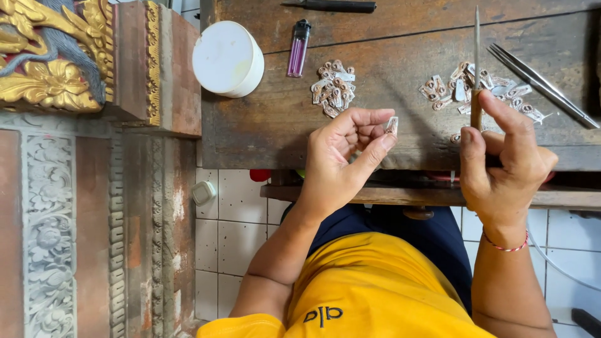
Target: Using a thin metal tool to clean or refine small, ornate metal jewelry components on a wooden workbench.
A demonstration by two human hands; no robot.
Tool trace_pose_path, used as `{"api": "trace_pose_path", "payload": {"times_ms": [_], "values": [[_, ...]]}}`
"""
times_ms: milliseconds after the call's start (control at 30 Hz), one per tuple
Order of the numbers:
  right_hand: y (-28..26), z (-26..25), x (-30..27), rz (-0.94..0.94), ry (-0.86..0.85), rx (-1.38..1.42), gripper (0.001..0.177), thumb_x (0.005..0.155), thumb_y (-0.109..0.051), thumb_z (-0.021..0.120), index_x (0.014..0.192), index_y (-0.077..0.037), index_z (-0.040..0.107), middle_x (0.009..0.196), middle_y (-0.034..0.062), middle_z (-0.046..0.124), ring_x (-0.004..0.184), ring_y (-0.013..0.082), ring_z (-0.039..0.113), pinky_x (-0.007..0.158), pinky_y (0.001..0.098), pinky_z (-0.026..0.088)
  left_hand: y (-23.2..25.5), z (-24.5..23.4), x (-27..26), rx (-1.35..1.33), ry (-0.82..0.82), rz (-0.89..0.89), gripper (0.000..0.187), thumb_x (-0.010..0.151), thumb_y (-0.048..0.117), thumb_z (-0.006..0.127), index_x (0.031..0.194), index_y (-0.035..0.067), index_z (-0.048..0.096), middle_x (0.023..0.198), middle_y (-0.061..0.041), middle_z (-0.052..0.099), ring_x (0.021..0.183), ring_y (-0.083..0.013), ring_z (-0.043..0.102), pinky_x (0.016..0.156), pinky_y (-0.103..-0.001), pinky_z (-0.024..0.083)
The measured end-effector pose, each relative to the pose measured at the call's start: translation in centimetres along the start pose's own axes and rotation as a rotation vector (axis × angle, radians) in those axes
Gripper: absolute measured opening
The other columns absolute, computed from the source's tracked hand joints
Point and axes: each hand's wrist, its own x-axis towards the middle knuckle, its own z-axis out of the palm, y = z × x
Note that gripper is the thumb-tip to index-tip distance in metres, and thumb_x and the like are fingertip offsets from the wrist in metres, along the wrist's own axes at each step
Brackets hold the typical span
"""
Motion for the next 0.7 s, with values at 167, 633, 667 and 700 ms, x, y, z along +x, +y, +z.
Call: {"api": "trace_pose_path", "payload": {"times_ms": [167, 633, 667, 700], "values": [[0.2, -0.5, 0.2, -0.018, -0.016, 0.046, 0.033, 0.120, 0.003, 0.063, 0.150, 0.016, 0.058, 0.099, 0.0213, 0.070, 0.062, 0.0196, 0.056, 0.064, 0.0307, 0.036, 2.1, -2.3, -1.2, 0.560, -0.237, 0.166, 0.021, 0.102, 0.005, 0.067, 0.123, 0.007, 0.068, 0.097, -0.004, 0.058, 0.083, -0.0172, 0.059, 0.080, -0.031, 0.050], [-4.0, 0.1, -7.9, -0.072, -0.293, -0.042, 0.037, 0.108, 0.004, 0.068, 0.143, 0.012, 0.061, 0.098, 0.0115, 0.078, 0.056, 0.0151, 0.055, 0.056, 0.0307, 0.042, -1.1, -5.4, -3.0, 0.741, -0.195, 0.414, 0.032, 0.109, -0.011, 0.052, 0.138, 0.000, 0.057, 0.114, -0.017, 0.056, 0.105, -0.0312, 0.063, 0.100, -0.041, 0.056], [-3.7, 0.3, -8.4, -0.052, -0.292, -0.034, 0.037, 0.107, 0.002, 0.069, 0.143, 0.010, 0.061, 0.107, 0.0144, 0.079, 0.058, 0.0144, 0.059, 0.057, 0.0295, 0.043, -0.9, -5.5, -2.7, 0.750, -0.217, 0.415, 0.030, 0.107, -0.011, 0.058, 0.135, 0.000, 0.061, 0.115, -0.015, 0.054, 0.099, -0.0285, 0.061, 0.096, -0.040, 0.057], [-3.6, 0.4, -9.1, -0.031, -0.297, -0.023, 0.038, 0.106, 0.001, 0.070, 0.142, 0.008, 0.061, 0.116, 0.0174, 0.079, 0.061, 0.0136, 0.063, 0.057, 0.0283, 0.045, -0.7, -5.6, -2.7, 0.760, -0.236, 0.409, 0.028, 0.105, -0.011, 0.064, 0.132, -0.001, 0.064, 0.116, -0.014, 0.052, 0.093, -0.0258, 0.059, 0.092, -0.038, 0.058]]}}
